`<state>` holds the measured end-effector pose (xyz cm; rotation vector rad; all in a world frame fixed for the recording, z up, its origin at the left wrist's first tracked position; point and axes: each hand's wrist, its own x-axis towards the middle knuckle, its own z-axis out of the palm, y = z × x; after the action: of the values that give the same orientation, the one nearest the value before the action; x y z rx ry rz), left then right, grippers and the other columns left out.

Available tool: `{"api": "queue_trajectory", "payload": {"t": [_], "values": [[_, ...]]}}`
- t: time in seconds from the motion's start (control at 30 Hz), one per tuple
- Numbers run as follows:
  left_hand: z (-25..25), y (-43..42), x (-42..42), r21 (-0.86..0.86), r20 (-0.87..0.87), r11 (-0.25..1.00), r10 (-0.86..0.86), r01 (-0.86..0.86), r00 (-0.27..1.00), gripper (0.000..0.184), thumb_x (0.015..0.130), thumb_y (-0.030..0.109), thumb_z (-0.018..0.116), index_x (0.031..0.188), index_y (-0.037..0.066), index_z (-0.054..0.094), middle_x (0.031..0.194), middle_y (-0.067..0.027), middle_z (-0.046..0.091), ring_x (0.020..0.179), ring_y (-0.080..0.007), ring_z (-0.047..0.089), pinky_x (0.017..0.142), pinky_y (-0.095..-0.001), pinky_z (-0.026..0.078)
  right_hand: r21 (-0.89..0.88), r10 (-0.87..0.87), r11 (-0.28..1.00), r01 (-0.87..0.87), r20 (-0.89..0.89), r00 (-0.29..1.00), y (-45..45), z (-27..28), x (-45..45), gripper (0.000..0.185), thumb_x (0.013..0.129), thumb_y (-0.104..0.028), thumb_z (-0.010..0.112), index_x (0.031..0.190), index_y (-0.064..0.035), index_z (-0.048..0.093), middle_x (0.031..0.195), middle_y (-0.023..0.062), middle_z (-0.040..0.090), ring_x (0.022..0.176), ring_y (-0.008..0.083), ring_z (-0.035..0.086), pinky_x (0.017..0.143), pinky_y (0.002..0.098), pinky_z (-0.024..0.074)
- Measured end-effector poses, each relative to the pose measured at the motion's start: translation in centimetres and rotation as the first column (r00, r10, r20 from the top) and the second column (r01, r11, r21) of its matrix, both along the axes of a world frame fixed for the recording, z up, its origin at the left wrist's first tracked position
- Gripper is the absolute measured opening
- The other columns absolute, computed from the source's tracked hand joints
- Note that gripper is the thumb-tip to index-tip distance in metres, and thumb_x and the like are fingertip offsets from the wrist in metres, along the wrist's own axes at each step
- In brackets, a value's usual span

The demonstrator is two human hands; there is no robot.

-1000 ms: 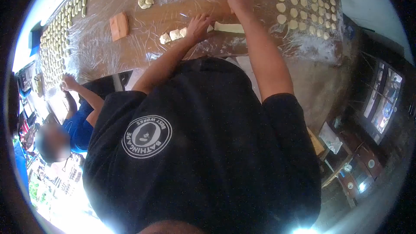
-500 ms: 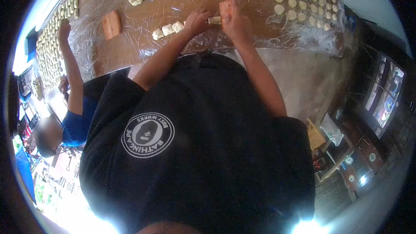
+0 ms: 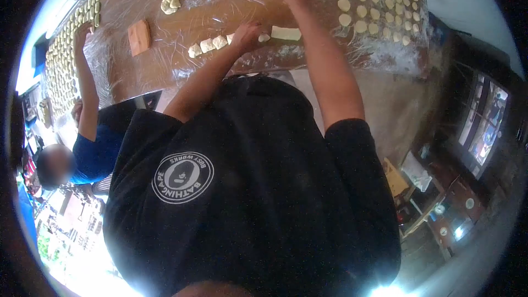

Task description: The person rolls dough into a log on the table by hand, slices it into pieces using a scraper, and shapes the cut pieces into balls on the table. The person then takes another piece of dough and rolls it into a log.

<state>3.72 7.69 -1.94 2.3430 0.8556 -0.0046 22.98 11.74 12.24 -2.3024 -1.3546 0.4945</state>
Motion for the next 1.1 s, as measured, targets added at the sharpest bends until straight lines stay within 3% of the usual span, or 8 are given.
{"api": "queue_trajectory", "payload": {"t": [0.1,0.2,0.3,0.4,0.87,1.0,1.07,1.1], "values": [[1.8,-1.0,0.2,0.282,0.193,0.942,0.129,-0.181,0.973,0.064,0.074,0.039,0.086,0.126,0.012,0.061,0.123,-0.0129,0.061,0.117,-0.0364,0.059,0.099,-0.0514,0.046,0.011,0.021,1.000,-0.022,0.084,0.996,-0.8,-0.2,2.9,0.071,0.098,-0.032,0.055,0.161,-0.0326,0.021,0.104,0.0304,0.070,0.092,0.0509,0.068,0.080,0.0589,0.0542],[3.5,-0.8,1.4,0.195,0.139,0.972,0.107,-0.134,0.984,0.071,0.074,0.041,0.086,0.132,0.013,0.057,0.128,-0.0132,0.057,0.121,-0.0357,0.056,0.102,-0.0509,0.045,-0.154,0.060,0.987,-0.053,0.043,0.997,-2.6,1.6,4.4,0.081,0.094,-0.017,0.059,0.163,-0.0270,0.017,0.114,0.0340,0.065,0.094,0.0517,0.067,0.080,0.0576,0.0547],[-0.7,-0.7,2.9,0.305,0.278,0.943,0.046,-0.134,0.960,0.067,0.073,0.041,0.086,0.127,0.012,0.060,0.124,-0.0131,0.060,0.119,-0.0353,0.057,0.099,-0.0500,0.046,0.014,0.096,0.995,-0.098,0.103,0.990,-5.0,1.4,4.1,0.080,0.095,-0.016,0.059,0.163,-0.0260,0.018,0.108,0.0325,0.068,0.089,0.0507,0.069,0.077,0.0591,0.0544],[0.6,-0.9,2.9,0.124,0.226,0.989,0.047,-0.077,0.973,0.059,0.072,0.038,0.086,0.120,0.011,0.064,0.117,-0.0128,0.063,0.114,-0.0365,0.060,0.095,-0.0495,0.047,0.092,0.150,0.983,-0.162,0.119,0.981,-8.2,1.7,2.6,0.078,0.096,-0.018,0.058,0.163,-0.0264,0.018,0.098,0.0300,0.071,0.087,0.0507,0.070,0.078,0.0585,0.0546],[3.8,-0.6,3.2,0.129,0.225,0.986,0.074,-0.105,0.972,0.059,0.072,0.042,0.085,0.115,0.007,0.065,0.118,-0.0168,0.063,0.113,-0.0394,0.059,0.095,-0.0496,0.048,0.003,0.128,0.992,-0.129,0.091,0.988,-13.1,-0.9,-1.0,0.080,0.096,-0.024,0.060,0.163,-0.0224,0.017,0.087,0.0263,0.072,0.076,0.0485,0.070,0.067,0.0550,0.0555],[2.3,-0.2,4.8,0.025,0.167,0.992,0.121,-0.127,0.979,0.063,0.073,0.045,0.083,0.126,0.015,0.064,0.134,-0.0164,0.060,0.125,-0.0356,0.057,0.101,-0.0500,0.047,0.203,0.078,0.973,-0.109,0.155,0.985,-8.4,-2.8,-0.3,0.079,0.096,-0.027,0.060,0.163,-0.0221,0.018,0.090,0.0267,0.071,0.076,0.0489,0.070,0.068,0.0546,0.0557],[-1.1,-0.4,4.2,0.162,0.247,0.986,-0.005,-0.036,0.969,0.065,0.073,0.043,0.084,0.127,0.014,0.062,0.129,-0.0151,0.061,0.122,-0.0366,0.058,0.100,-0.0485,0.047,-0.013,0.051,0.999,-0.051,0.012,0.999,-2.5,-1.8,1.9,0.077,0.097,-0.027,0.058,0.163,-0.0218,0.019,0.093,0.0272,0.071,0.081,0.0489,0.070,0.070,0.0550,0.0556],[-1.9,-0.1,4.2,0.238,0.282,0.971,-0.078,0.009,0.956,0.065,0.073,0.042,0.084,0.127,0.013,0.061,0.126,-0.0144,0.061,0.120,-0.0371,0.058,0.100,-0.0478,0.047,0.093,0.083,0.992,-0.086,0.029,0.996,-0.8,-1.8,3.3,0.070,0.101,-0.027,0.053,0.163,-0.0196,0.020,0.087,0.0209,0.067,0.073,0.0418,0.064,0.065,0.0519,0.0529]]}}
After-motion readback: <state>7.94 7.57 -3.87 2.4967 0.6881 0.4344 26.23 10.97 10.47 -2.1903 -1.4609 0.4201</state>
